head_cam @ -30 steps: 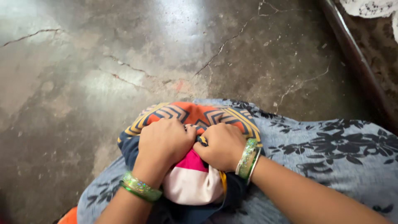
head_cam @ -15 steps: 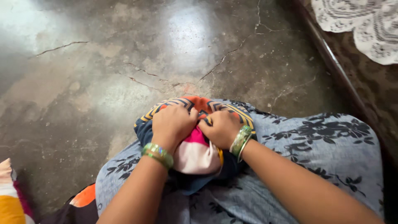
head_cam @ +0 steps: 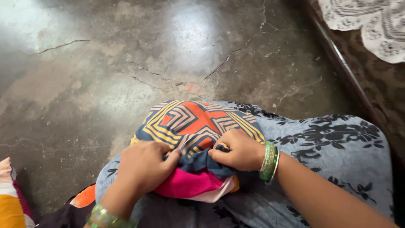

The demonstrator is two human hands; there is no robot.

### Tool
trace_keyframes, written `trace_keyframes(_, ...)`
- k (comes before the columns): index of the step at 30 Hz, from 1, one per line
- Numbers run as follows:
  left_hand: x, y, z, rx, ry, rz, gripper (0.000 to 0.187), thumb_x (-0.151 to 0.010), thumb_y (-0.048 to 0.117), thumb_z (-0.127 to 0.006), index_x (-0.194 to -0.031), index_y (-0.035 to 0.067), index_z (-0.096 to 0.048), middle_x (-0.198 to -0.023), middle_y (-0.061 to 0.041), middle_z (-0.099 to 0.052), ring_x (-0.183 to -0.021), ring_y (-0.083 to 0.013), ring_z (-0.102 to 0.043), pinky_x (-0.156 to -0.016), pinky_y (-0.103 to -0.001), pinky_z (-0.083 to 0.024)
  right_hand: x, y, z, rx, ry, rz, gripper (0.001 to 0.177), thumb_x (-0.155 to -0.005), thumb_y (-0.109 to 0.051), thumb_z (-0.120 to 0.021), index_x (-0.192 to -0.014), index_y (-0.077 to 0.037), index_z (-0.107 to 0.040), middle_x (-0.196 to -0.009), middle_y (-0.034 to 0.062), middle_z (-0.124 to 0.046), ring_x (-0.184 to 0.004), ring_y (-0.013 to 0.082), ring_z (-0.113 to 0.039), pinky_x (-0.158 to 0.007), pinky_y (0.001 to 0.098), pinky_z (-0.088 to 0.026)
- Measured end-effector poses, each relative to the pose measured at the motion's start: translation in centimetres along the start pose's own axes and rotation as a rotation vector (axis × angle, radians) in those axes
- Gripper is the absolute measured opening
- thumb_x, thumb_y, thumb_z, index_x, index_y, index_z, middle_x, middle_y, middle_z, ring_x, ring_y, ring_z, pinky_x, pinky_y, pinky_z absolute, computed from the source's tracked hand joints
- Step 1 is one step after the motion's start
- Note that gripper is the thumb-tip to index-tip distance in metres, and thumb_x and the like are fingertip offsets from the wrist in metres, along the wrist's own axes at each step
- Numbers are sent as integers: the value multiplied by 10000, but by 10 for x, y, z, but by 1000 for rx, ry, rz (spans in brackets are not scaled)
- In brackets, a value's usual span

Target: The person sits on the floor and stuffs a patterned pillow cover with a pillow insert. They adjust the fabric, smooth the surface, and place the finished pillow on a nearby bed. The person then repeats the process with a second, multicolored pillow cover.

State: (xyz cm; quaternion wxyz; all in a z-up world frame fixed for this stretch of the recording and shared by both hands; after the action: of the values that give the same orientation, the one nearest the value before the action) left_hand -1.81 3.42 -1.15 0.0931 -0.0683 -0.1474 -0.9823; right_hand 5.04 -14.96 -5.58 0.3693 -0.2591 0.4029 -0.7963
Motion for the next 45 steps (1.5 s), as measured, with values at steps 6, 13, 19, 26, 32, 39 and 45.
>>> trace_keyframes(6, -63, 10, -30, -76, -37, 114, 614, -920, 585, -514, -795, 56, -798, -859, -213, -736, -837, -398, -721, -784, -500, -560, -47, 26, 2, 88, 187, -107, 373, -834, -321, -667, -629, -11, -653, -551, 168, -621, -468, 253, -618, -500, 431, -458)
trace_keyframes(13, -116, -11, -52, 25, -13, 200, 552, -882, 532, -533, -887, 41, -785, -944, -236, -731, -924, -404, -721, -829, -510, -562, -78, 44, 12, 202, 316, -194, 442, -849, -388, -648, -574, -41, -663, -580, 194, -629, -526, 350, -641, -543, 485, -476)
trace_keyframes(19, -86, -9, -35, 88, 184, 189, 564, -942, 519, -472, -831, 71, -797, -926, -201, -749, -899, -395, -714, -829, -528, -541, -54, 37, 22, 113, 433, -79, 500, -920, -384, -648, -575, -23, -645, -526, 169, -570, -445, 251, -557, -496, 425, -425)
trace_keyframes(26, -13, -56, -2, 460, 575, 205, 485, -984, 450, -530, -804, 39, -715, -717, -245, -634, -660, -415, -632, -650, -509, -478, 41, 44, 81, -238, 735, -36, 559, -1058, -458, -537, -732, -21, -661, -680, 6, -611, -659, 72, -523, -622, 276, -446)
trace_keyframes(32, 25, -76, 41, 429, 747, 138, 563, -1088, 468, -604, -784, -6, -608, -726, -216, -565, -685, -383, -545, -665, -474, -440, 107, 2, 94, -135, 714, 5, 566, -1034, -514, -448, -1032, -35, -747, -980, 66, -783, -934, 122, -688, -868, 266, -536)
trace_keyframes(39, 53, -36, 55, 271, 687, -245, 543, -786, 424, -824, -1077, 18, -610, -1039, -176, -645, -951, -358, -650, -798, -446, -532, 138, -16, 82, -40, 729, 52, 563, -1034, -516, -429, -1288, -82, -680, -1148, 73, -753, -1110, 168, -673, -999, 302, -470)
trace_keyframes(45, 72, -86, 15, 329, 443, 31, 337, -812, 231, -762, -1085, 58, -667, -1079, -161, -671, -987, -321, -694, -834, -429, -548, 151, -9, 75, 201, 657, 72, 579, -1005, -526, -478, -1307, -82, -695, -1152, 127, -656, -1108, 259, -653, -991, 338, -493)
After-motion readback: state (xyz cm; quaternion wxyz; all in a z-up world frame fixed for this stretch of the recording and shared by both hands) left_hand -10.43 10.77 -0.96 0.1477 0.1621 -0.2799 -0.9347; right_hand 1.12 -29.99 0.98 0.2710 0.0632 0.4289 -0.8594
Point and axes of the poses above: each hand's wrist, its own x-axis away from the middle knuckle, its own z-axis out of the back of the hand, y = z × x, the point moved 8 cm from there along -x, towards the middle knuckle
